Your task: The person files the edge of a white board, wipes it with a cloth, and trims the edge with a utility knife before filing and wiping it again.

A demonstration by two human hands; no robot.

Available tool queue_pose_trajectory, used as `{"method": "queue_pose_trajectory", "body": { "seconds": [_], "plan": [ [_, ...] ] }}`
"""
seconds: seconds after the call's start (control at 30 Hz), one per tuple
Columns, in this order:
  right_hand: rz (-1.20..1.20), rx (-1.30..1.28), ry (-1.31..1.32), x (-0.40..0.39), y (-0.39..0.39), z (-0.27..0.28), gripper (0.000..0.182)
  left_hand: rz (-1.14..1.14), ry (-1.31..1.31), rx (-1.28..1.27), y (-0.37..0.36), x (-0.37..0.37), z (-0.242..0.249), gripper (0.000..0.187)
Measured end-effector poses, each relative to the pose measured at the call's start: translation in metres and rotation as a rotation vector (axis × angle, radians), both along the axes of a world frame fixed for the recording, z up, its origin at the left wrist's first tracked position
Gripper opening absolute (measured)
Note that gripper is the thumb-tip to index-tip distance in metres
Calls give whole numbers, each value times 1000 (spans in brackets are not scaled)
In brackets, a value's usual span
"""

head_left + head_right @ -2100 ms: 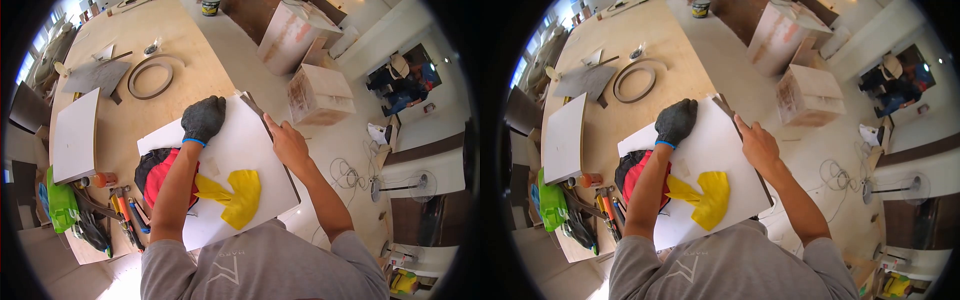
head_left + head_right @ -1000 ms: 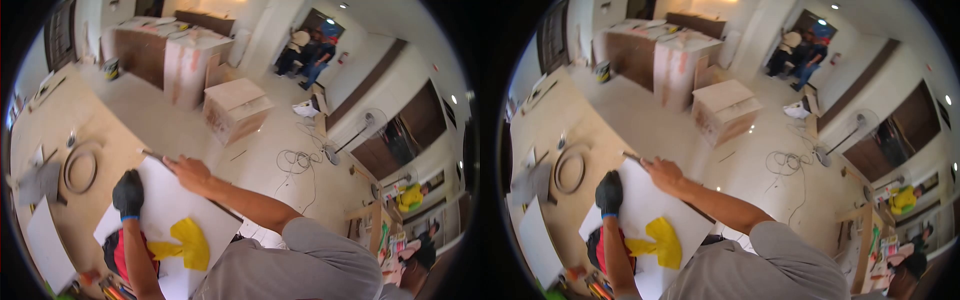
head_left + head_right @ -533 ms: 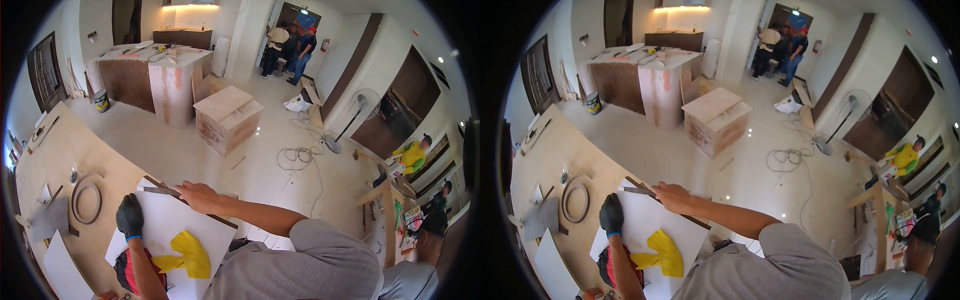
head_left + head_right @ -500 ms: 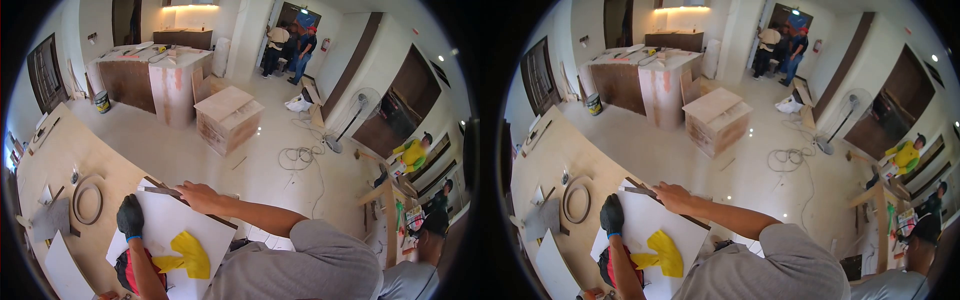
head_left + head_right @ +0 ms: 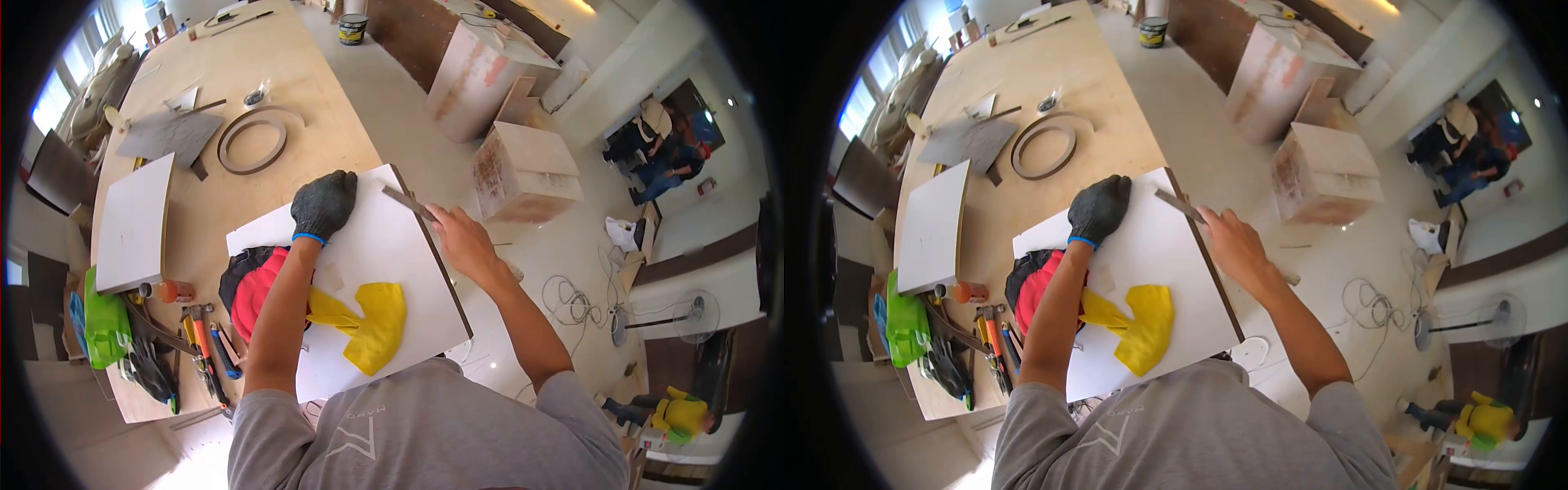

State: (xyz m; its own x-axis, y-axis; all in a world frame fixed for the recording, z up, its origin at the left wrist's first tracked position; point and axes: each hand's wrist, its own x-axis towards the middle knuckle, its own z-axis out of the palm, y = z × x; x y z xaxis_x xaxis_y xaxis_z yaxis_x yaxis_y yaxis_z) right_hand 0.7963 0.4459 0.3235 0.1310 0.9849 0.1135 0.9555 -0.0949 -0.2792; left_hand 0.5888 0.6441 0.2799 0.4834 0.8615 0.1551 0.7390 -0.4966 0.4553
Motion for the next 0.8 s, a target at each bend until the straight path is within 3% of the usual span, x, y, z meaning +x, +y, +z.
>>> {"method": "queue_pose_trajectory", "body": {
  "seconds": [0.2, 0.37, 0.6, 0.8],
  "plan": [
    [5, -101, -98, -8, 53, 6, 42, -3, -12, -44, -2, -2, 4, 46],
    [6, -14, -144, 9, 85, -11, 40, 0, -10, -74, -3, -2, 6, 46],
    [3, -102, -233, 11, 69, 0, 41, 41, -3, -126, -3, -1, 12, 46],
    [20, 52, -246, 18, 84, -9, 41, 27, -15, -131, -5, -1, 15, 45]
  ]
}}
